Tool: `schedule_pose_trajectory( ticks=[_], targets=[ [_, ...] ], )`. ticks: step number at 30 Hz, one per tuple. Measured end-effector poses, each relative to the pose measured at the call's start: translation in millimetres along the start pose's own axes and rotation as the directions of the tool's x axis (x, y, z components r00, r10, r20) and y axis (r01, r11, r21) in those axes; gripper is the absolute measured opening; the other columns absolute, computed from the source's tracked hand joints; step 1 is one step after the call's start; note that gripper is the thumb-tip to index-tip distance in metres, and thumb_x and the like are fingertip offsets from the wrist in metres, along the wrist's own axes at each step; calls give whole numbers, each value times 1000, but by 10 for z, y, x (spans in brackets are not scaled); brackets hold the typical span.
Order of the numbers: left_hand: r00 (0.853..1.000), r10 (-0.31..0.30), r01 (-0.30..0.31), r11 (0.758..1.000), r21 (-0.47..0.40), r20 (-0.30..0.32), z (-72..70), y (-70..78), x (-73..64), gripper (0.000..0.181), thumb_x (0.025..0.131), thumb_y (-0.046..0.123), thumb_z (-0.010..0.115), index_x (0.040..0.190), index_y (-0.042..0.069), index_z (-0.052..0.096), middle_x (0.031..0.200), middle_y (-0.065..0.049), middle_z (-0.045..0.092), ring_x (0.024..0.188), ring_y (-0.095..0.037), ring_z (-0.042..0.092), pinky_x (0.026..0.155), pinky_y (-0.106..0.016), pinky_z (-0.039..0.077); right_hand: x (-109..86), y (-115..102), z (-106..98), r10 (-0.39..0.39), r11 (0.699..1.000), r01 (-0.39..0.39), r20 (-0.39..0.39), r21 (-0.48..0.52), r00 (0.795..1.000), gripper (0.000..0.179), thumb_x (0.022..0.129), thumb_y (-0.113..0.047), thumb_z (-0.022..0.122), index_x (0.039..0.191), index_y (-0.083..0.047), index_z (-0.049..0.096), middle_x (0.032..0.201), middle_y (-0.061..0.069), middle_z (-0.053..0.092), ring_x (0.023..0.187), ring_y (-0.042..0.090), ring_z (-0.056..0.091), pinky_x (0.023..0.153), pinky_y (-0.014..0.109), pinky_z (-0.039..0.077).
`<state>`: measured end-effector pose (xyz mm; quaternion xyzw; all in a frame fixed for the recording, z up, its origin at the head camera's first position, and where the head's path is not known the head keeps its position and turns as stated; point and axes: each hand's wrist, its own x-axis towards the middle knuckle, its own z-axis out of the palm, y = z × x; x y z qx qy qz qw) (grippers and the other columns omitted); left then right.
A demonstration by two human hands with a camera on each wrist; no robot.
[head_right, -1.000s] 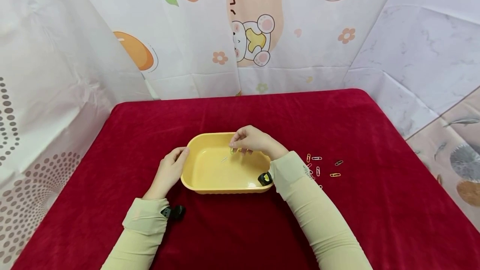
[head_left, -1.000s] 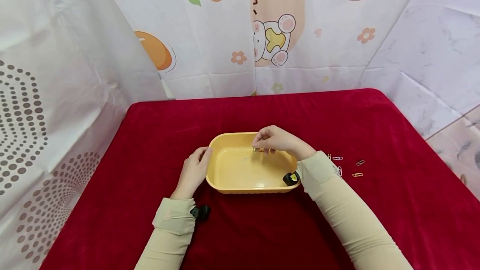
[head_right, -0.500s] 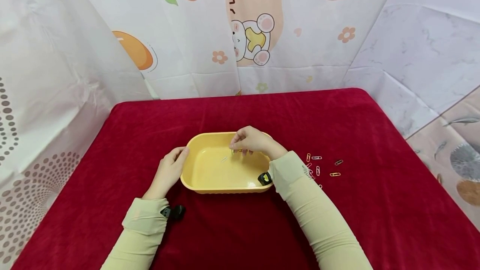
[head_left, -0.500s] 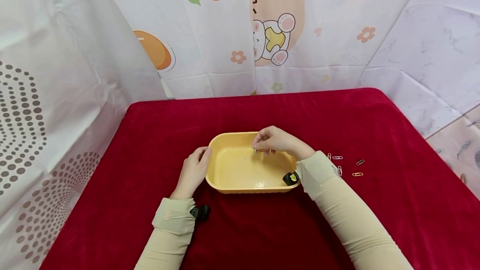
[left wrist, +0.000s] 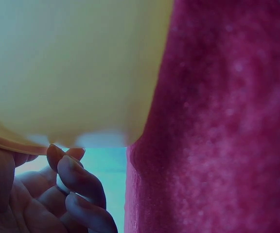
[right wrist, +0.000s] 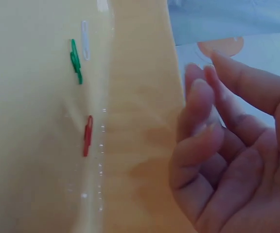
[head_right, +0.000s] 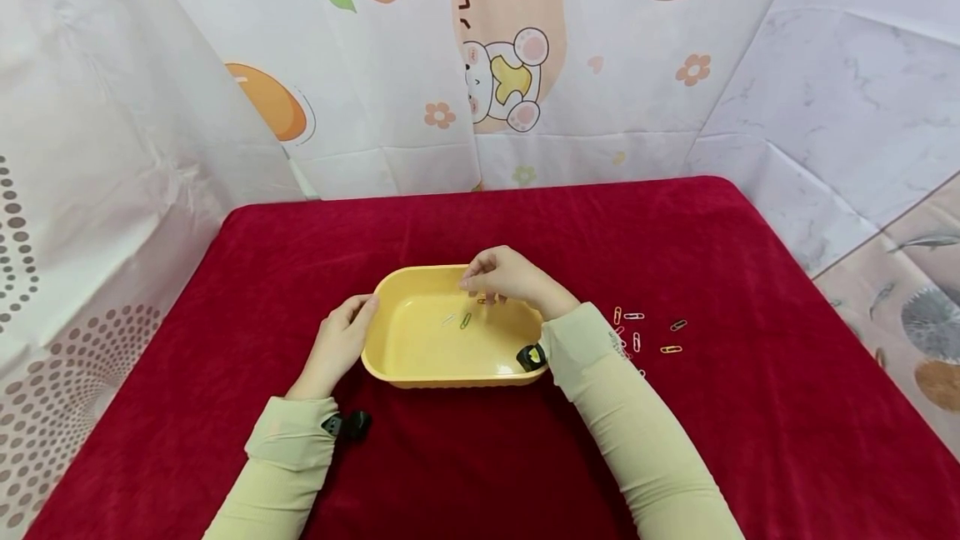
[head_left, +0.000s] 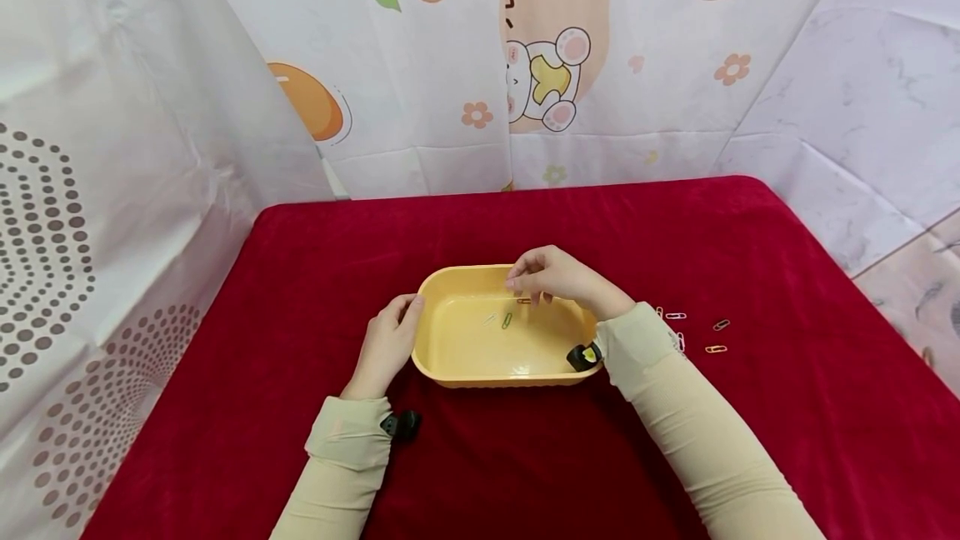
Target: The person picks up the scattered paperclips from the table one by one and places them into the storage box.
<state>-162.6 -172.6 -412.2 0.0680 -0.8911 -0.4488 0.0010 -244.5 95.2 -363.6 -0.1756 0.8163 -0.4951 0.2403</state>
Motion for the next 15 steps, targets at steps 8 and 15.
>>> schedule_pose_trajectory(
  ticks=[8,15],
  targets=[
    [1000,6,-6,1000,-4,0,1,6,-2,51,105,47,41,136,10,59,127,-14,65,108,-28,65,93,-45,51,-96,-137,-81,-100,994,106,-130,38,987,24,93,-18,69,106,2,69,85,15,68,64,23,57,57,31,47],
    [1000,7,-7,1000,-1,0,-4,6,-4,50,105,45,41,136,9,58,128,-15,65,107,-28,65,93,-45,51,-245,-243,-183,-144,984,162,-204,74,968,18,93,-17,69,103,-2,69,82,10,67,62,23,56,57,28,47]
  ],
)
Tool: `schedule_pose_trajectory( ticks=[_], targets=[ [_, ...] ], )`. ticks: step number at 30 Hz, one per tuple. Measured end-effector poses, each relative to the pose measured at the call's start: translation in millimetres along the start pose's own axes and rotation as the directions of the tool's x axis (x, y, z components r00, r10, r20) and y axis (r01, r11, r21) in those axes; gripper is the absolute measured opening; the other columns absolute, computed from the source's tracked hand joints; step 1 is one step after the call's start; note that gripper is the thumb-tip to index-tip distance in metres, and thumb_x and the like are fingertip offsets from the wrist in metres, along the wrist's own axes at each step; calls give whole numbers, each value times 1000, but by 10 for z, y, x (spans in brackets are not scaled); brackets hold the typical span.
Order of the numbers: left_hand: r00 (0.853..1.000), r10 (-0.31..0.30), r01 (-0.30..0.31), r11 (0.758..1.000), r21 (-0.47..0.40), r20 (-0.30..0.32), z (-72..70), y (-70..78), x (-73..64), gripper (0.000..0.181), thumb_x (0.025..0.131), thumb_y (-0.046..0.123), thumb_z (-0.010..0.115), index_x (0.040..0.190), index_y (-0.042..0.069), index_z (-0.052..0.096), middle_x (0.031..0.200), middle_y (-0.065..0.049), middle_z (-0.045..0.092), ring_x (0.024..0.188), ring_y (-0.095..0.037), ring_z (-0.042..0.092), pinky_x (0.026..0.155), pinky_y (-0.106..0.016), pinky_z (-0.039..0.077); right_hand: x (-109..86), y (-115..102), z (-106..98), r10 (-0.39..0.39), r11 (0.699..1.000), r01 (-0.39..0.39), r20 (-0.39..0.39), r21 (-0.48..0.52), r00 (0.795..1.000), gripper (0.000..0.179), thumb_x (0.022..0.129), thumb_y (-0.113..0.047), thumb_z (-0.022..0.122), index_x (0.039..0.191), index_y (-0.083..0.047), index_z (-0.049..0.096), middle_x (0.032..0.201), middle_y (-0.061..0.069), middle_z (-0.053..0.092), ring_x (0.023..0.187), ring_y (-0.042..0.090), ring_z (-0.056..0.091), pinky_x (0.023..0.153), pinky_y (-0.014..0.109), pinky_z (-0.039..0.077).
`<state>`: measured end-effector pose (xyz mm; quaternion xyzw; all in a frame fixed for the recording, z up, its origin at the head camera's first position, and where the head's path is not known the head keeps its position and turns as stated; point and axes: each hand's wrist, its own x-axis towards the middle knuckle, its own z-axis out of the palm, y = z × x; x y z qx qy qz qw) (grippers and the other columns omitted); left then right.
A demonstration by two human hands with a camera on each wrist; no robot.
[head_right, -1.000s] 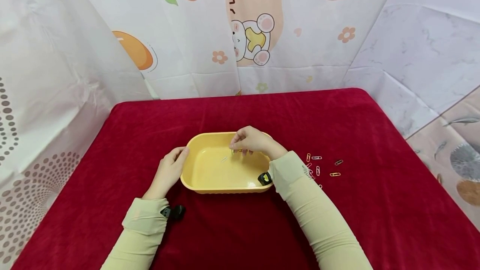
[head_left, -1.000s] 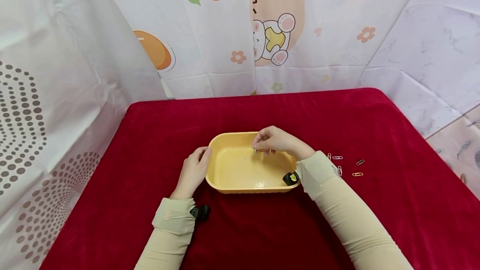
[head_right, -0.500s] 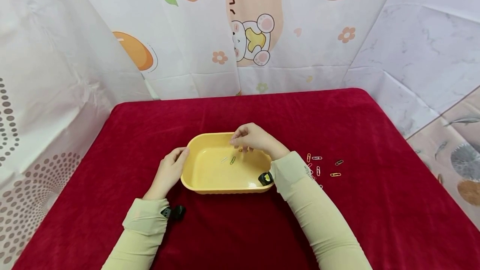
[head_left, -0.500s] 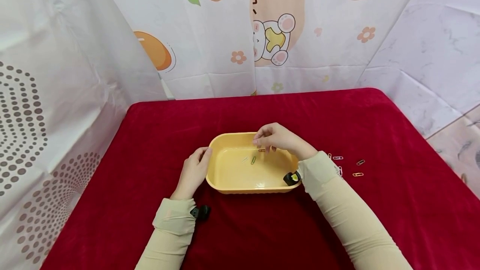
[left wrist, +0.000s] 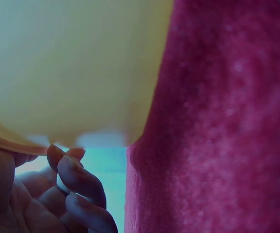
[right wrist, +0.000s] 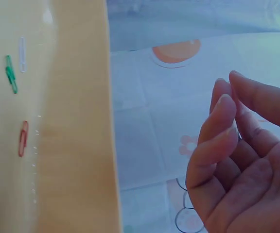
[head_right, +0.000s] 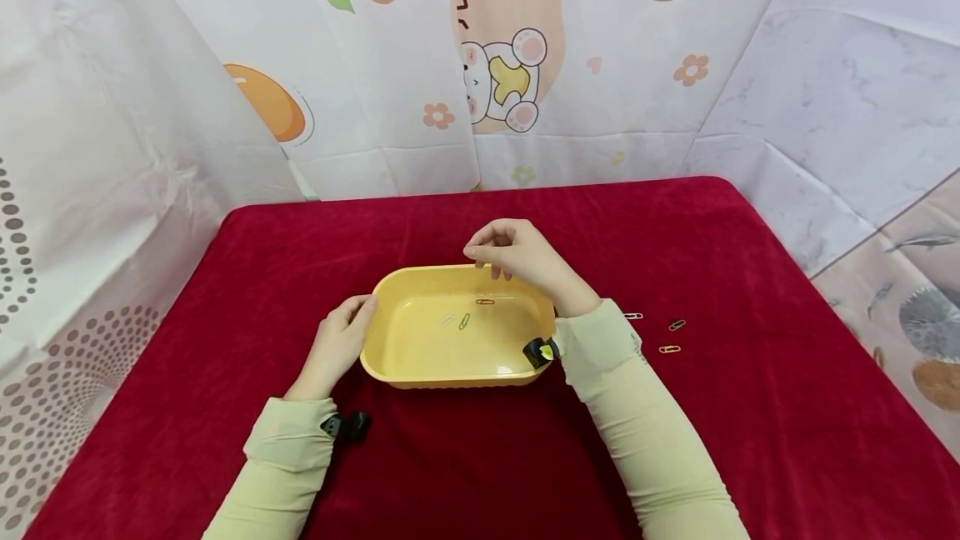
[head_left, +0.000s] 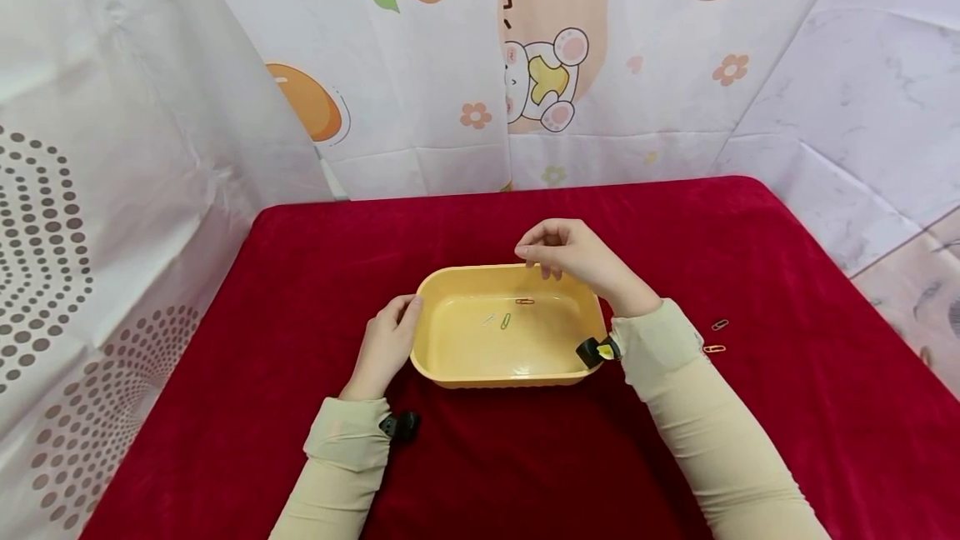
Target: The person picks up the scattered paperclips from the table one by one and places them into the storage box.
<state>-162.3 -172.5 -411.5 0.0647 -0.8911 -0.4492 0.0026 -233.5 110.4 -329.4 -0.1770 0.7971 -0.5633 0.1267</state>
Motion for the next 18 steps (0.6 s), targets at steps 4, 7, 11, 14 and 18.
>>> schedule_pose_trajectory(
  ticks=[4,7,11,14,18],
  targets=[
    [1000,-5,5,1000,-3,2,-2,7,-4,50,105,45,41,136,9,58,128,-15,65,107,-28,65,93,-45,51,-65,-23,-69,-1,1000,2,-30,8,1000,19,93,-18,70,103,-2,69,82,11,67,62,22,56,58,28,47],
    [1000,-5,5,1000,0,3,-3,9,-5,51,105,45,41,136,9,58,128,-15,65,108,-28,65,93,-45,51,-118,-34,-112,3,1000,-3,-45,-2,999,18,93,-18,70,103,-3,68,82,9,66,63,22,56,58,28,48],
    [1000,-7,7,1000,4,2,-1,8,1,50,106,44,41,136,9,58,128,-15,65,108,-28,65,93,-46,50,-193,-30,-165,9,1000,-9,-56,-4,998,19,93,-17,69,104,-1,67,81,6,66,63,16,56,58,26,47],
    [1000,-10,10,1000,5,3,2,7,4,50,106,44,41,136,9,58,128,-15,65,107,-28,65,93,-45,50,-250,-6,-202,14,1000,-14,-68,0,998,19,93,-16,69,104,0,67,82,6,66,62,14,56,58,25,47],
    [1000,-6,6,1000,1,3,5,8,6,50,106,44,41,136,9,58,127,-15,65,107,-28,65,92,-45,51,-332,37,-248,18,1000,-19,-85,-2,996,18,93,-16,69,103,-1,68,80,3,65,62,15,56,58,26,47]
  ],
)
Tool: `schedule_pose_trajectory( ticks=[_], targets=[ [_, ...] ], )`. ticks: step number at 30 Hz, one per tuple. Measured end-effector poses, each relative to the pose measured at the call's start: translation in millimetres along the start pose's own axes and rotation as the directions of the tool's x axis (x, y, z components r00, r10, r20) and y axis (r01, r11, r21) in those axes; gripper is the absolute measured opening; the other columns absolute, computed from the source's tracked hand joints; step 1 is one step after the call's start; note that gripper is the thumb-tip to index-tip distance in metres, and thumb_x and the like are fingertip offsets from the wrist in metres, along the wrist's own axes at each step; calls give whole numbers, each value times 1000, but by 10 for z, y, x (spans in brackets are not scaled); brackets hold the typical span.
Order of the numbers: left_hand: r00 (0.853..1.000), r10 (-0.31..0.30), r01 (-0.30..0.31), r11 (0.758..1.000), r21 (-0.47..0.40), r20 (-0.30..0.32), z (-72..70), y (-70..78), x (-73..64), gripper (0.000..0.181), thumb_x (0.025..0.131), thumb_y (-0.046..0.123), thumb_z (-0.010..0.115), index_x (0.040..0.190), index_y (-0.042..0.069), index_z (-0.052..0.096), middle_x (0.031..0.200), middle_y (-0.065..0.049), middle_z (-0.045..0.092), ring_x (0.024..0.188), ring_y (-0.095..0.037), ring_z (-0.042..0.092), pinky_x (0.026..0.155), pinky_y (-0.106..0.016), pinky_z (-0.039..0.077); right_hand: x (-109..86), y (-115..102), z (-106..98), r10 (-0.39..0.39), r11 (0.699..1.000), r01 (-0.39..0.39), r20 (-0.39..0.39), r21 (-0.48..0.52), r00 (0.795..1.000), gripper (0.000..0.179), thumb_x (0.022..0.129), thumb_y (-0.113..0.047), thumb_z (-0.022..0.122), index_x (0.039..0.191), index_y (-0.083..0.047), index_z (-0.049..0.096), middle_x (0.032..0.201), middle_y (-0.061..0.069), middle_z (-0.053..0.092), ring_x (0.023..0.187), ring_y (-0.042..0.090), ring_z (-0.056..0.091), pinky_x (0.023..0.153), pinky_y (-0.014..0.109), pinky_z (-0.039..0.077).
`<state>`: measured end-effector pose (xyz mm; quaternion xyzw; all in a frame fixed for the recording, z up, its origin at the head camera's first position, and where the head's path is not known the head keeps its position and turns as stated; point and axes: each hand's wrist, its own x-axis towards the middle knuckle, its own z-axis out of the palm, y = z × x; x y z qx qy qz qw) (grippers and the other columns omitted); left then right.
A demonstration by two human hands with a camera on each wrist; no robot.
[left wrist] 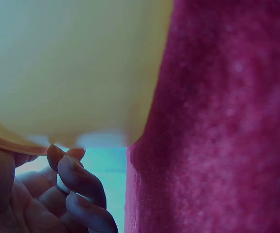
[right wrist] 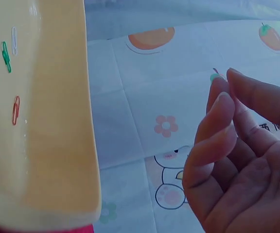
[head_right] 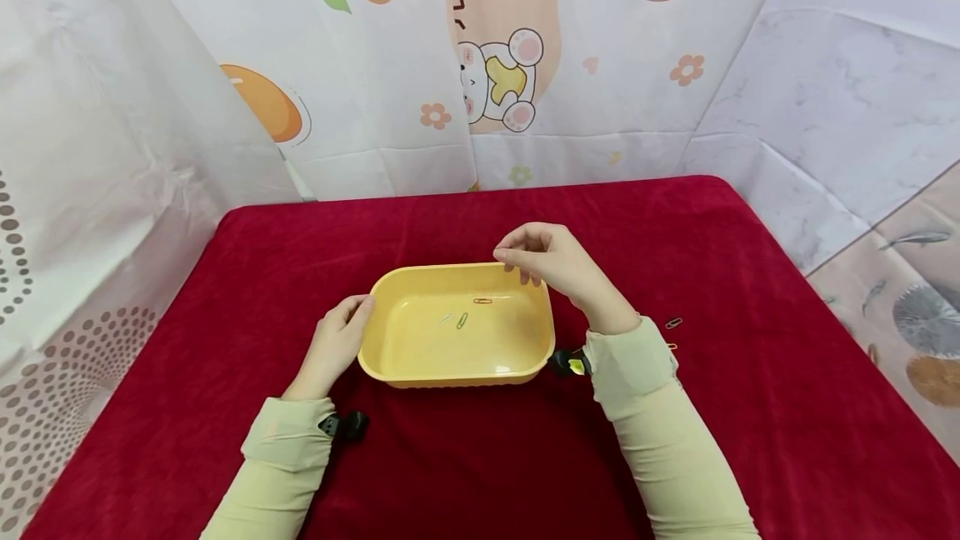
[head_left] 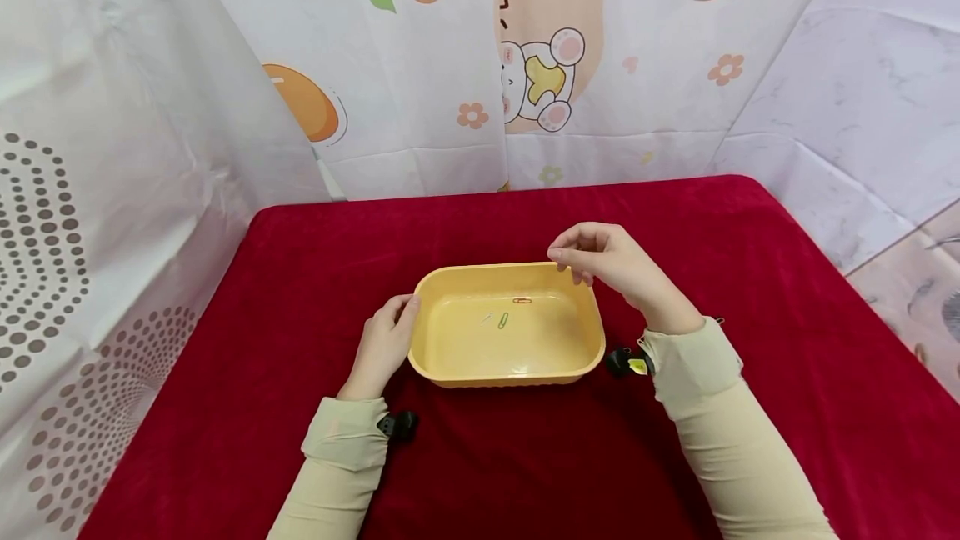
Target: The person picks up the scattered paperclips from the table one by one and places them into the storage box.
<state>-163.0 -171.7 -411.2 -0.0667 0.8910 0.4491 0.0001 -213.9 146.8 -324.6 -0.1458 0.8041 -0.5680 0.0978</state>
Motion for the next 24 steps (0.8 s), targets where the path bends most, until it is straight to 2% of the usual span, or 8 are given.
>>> schedule_pose_trajectory(
  ticks=[6,11,24],
  targets=[
    [1000,-2,2,1000,-8,3,-2,-1,2,50,106,44,41,136,9,58,127,-15,66,106,-28,65,92,-45,51,-126,77,-59,-8,1000,8,-1,9,1000,20,94,-14,68,104,3,67,78,-2,65,61,15,54,58,25,48],
    [1000,-5,5,1000,-11,7,-8,-3,3,50,106,45,41,137,9,57,128,-15,65,107,-28,64,93,-45,50,-223,161,-113,8,1000,-8,3,14,1000,26,95,-16,67,107,7,65,80,3,64,61,15,52,59,26,48],
    [1000,4,-4,1000,-6,6,-2,-8,-3,53,105,48,39,136,10,58,125,-15,66,104,-27,65,91,-44,51,-442,378,-288,85,993,-86,-17,-75,996,26,95,-19,68,107,4,66,81,2,66,63,20,58,57,29,51]
  ],
)
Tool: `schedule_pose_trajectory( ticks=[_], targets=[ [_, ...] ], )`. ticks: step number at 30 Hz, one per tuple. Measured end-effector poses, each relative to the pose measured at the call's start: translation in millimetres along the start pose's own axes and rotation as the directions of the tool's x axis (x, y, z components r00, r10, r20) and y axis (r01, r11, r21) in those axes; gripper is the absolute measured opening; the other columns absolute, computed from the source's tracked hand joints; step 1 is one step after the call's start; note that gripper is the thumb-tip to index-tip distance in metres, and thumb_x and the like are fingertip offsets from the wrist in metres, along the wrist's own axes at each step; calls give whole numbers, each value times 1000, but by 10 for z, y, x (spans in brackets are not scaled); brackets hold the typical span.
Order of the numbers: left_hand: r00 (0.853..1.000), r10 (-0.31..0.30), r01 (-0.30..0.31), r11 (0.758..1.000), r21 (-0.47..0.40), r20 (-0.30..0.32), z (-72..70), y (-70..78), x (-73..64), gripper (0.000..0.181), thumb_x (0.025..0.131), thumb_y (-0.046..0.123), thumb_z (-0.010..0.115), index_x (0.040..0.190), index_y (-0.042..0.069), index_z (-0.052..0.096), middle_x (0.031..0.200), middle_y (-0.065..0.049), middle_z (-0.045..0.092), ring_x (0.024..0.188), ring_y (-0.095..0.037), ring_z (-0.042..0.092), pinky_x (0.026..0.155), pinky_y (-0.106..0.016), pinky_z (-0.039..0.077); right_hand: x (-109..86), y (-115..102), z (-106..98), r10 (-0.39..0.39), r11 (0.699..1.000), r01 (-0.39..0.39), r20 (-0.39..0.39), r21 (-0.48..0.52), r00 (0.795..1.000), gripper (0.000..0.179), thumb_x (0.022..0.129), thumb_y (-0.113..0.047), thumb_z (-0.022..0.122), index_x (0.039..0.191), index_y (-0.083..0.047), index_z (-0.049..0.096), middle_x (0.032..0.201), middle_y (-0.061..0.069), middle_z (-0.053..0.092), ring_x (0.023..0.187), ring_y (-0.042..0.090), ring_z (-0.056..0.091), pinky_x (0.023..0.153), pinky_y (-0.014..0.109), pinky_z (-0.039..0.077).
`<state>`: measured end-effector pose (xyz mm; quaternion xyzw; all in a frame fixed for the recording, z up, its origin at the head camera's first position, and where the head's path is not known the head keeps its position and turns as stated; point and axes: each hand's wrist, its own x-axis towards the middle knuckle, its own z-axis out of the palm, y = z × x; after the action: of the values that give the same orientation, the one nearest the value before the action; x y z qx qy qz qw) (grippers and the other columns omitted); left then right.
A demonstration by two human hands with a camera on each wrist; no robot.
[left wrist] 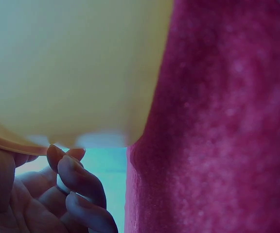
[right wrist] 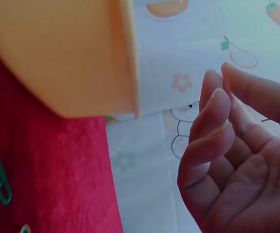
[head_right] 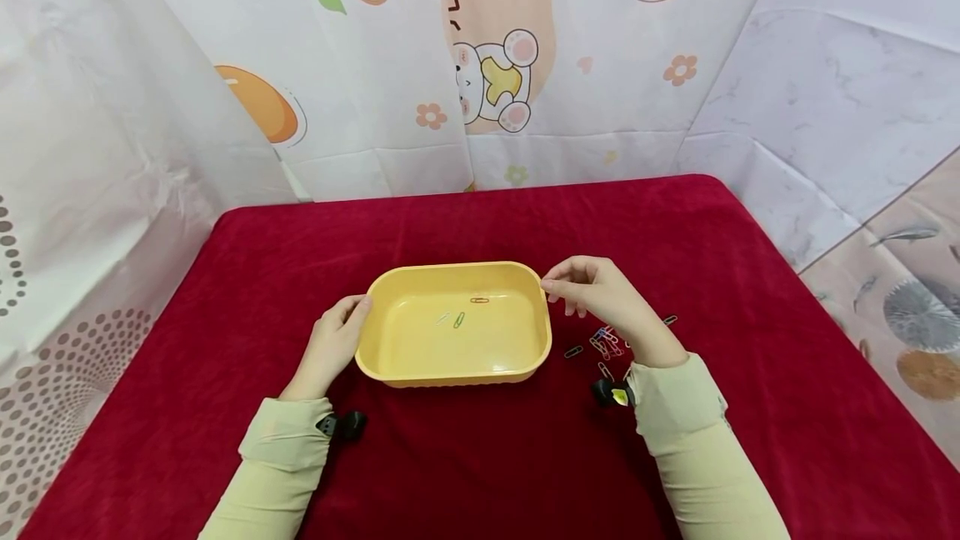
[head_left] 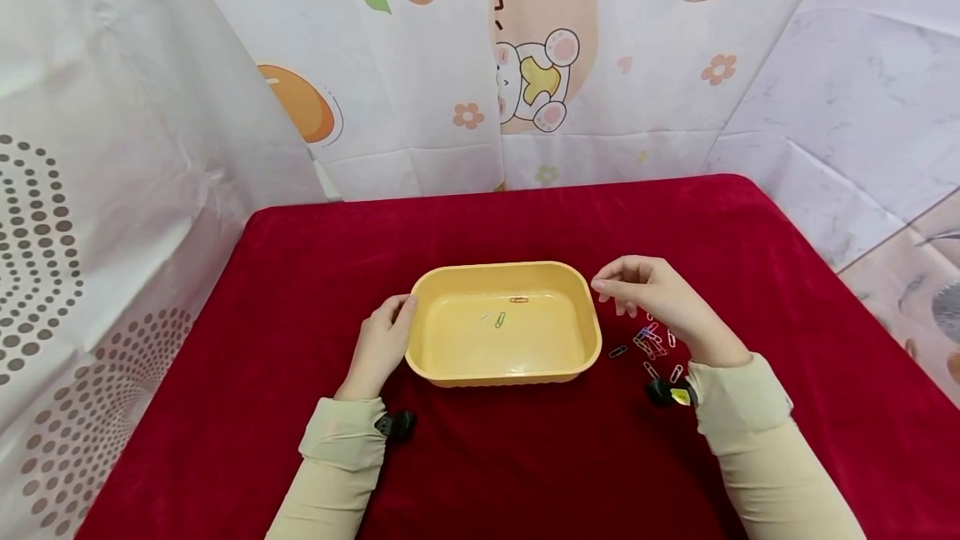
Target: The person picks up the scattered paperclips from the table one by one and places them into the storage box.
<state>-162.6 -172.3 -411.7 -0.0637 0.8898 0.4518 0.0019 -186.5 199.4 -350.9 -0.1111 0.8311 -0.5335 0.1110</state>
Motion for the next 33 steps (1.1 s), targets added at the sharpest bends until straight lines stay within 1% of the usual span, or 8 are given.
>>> schedule_pose_trajectory(
  ticks=[5,13,17,22,26,33],
  targets=[
    [1000,0,0,1000,4,-3,-3,2,-5,53,105,48,39,136,9,58,123,-16,67,102,-28,66,90,-44,51,-55,90,-36,30,999,-30,18,-12,999,27,95,-20,68,107,5,66,81,2,66,64,23,58,57,30,51],
    [1000,-10,10,1000,-3,2,-6,12,-2,51,106,45,40,137,9,57,124,-16,67,103,-28,66,91,-45,51,-123,260,-54,54,998,-53,63,-28,997,28,94,-17,69,108,7,66,79,3,67,63,21,59,59,31,52],
    [1000,-12,12,1000,-3,4,-7,11,0,50,106,45,40,137,9,57,126,-16,66,106,-28,65,92,-45,50,-134,342,-62,76,997,-73,83,-39,994,29,94,-16,68,107,10,65,81,8,69,61,18,59,58,31,52],
    [1000,-18,18,1000,-7,4,-5,7,1,50,106,45,40,137,9,57,127,-15,65,107,-28,65,93,-45,50,-142,407,-79,70,995,-60,126,-81,990,28,94,-15,68,106,10,66,84,12,69,61,14,59,57,29,52],
    [1000,-18,18,1000,-5,2,-5,9,2,49,106,44,41,137,10,58,128,-15,65,108,-28,65,93,-45,50,-135,460,-86,63,991,-44,148,-128,987,24,93,-14,69,104,7,68,82,12,68,60,12,58,54,29,51],
    [1000,-18,18,1000,-4,1,-5,8,5,49,106,44,41,136,10,58,128,-15,65,108,-29,64,93,-46,50,-111,493,-74,85,974,-49,155,-220,984,21,90,-15,72,101,3,70,76,10,65,58,12,55,48,27,46]
  ],
)
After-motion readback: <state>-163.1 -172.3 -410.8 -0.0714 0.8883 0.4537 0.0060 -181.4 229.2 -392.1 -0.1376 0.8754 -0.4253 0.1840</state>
